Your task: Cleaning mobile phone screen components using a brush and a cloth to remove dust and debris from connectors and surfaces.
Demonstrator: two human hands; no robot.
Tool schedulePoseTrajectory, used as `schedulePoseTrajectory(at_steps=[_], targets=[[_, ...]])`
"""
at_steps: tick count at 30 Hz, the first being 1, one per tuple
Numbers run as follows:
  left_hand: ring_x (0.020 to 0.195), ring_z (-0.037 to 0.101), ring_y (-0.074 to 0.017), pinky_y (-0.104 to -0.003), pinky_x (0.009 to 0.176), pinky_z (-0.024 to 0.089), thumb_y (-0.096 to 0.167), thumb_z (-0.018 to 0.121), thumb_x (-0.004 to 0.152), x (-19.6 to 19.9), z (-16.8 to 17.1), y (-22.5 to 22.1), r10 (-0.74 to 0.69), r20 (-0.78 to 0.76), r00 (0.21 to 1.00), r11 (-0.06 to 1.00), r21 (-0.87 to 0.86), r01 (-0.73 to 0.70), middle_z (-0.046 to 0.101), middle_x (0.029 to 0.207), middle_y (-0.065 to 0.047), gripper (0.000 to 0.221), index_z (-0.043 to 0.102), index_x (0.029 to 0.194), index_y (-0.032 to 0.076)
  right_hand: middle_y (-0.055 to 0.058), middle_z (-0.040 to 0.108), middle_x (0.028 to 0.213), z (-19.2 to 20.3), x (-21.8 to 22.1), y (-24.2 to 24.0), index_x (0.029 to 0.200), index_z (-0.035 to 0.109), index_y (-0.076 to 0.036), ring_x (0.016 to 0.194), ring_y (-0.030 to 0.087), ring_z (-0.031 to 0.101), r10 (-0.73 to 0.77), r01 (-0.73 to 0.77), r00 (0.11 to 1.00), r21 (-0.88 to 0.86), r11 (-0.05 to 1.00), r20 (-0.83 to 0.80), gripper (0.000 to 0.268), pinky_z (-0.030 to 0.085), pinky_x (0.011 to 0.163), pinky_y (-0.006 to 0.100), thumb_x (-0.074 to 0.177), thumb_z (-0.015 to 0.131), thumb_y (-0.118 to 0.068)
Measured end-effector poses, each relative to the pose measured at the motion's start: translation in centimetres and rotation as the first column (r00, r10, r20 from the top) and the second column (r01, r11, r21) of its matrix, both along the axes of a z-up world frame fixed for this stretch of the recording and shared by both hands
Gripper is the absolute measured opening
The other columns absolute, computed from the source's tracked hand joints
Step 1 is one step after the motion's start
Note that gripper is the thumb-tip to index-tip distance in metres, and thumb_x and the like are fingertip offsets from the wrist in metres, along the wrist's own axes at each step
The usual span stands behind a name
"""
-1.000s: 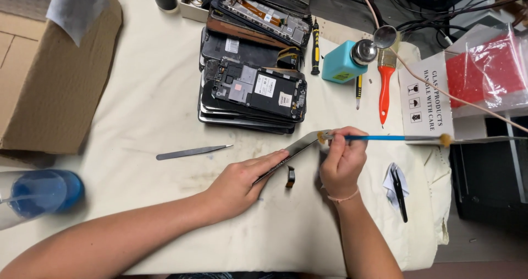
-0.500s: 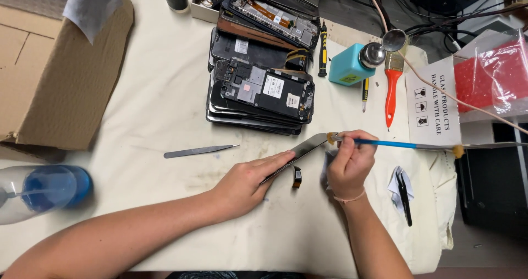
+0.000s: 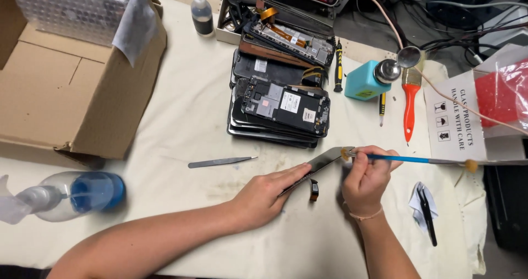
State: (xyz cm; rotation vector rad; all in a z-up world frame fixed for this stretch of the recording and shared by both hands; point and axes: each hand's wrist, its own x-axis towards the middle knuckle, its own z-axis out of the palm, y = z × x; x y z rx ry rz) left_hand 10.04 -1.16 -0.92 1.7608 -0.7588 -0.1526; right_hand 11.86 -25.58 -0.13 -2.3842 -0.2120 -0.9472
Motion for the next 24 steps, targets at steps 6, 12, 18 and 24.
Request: schedulePoseTrajectory(at_steps=[6, 12, 18, 24], targets=[[0.14, 0.055, -0.0289, -0.037, 0.119, 0.042, 0.0, 0.049, 0.101, 0.0, -0.1, -0.1, 0.013, -0.004, 1.0, 1.0, 0.005, -0.013, 0.053, 0.153, -0.014, 0.053, 0.044, 0.152, 0.009, 0.017, 0.06, 0.092, -0.1, -0.1, 0.5, 0.102, 0.055, 0.008, 0.101, 0.034, 0.04, 0.024, -0.024, 1.0, -0.036, 0.999, 0.007, 0.014, 0.039, 0.096, 0.045, 0.103, 0.043, 0.001], [0.142, 0.053, -0.0278, -0.036, 0.12, 0.041, -0.001, 0.048, 0.099, -0.2, 0.0, -0.1, -0.01, -0.027, 1.0, 1.0, 0.021, 0.01, 0.051, 0.156, -0.013, 0.056, 0.042, 0.154, 0.01, 0.015, 0.059, 0.09, 0.0, -0.7, 0.7, 0.098, 0.056, 0.007, 0.103, 0.034, 0.04, 0.079, -0.08, 0.997, -0.038, 0.996, -0.02, 0.017, 0.042, 0.094, 0.043, 0.104, 0.042, 0.0], [0.143, 0.052, -0.0275, -0.036, 0.119, 0.042, -0.002, 0.047, 0.098, -0.2, -0.3, -0.1, -0.003, -0.022, 1.0, 1.0, 0.03, 0.004, 0.05, 0.156, -0.013, 0.059, 0.041, 0.154, 0.012, 0.015, 0.059, 0.088, 0.3, -0.8, 1.2, 0.098, 0.056, 0.006, 0.102, 0.033, 0.042, 0.065, -0.065, 0.998, -0.029, 0.997, -0.02, 0.017, 0.039, 0.098, 0.045, 0.104, 0.042, -0.002], [0.143, 0.052, -0.0288, -0.037, 0.12, 0.042, -0.004, 0.047, 0.097, -0.2, -0.1, -0.2, 0.001, 0.0, 1.0, 1.0, 0.01, -0.001, 0.051, 0.155, -0.015, 0.059, 0.041, 0.154, 0.01, 0.016, 0.061, 0.09, 0.0, -1.0, 1.1, 0.1, 0.054, 0.007, 0.101, 0.034, 0.04, 0.011, -0.012, 1.0, -0.035, 0.999, -0.014, 0.016, 0.035, 0.099, 0.047, 0.104, 0.041, -0.001]])
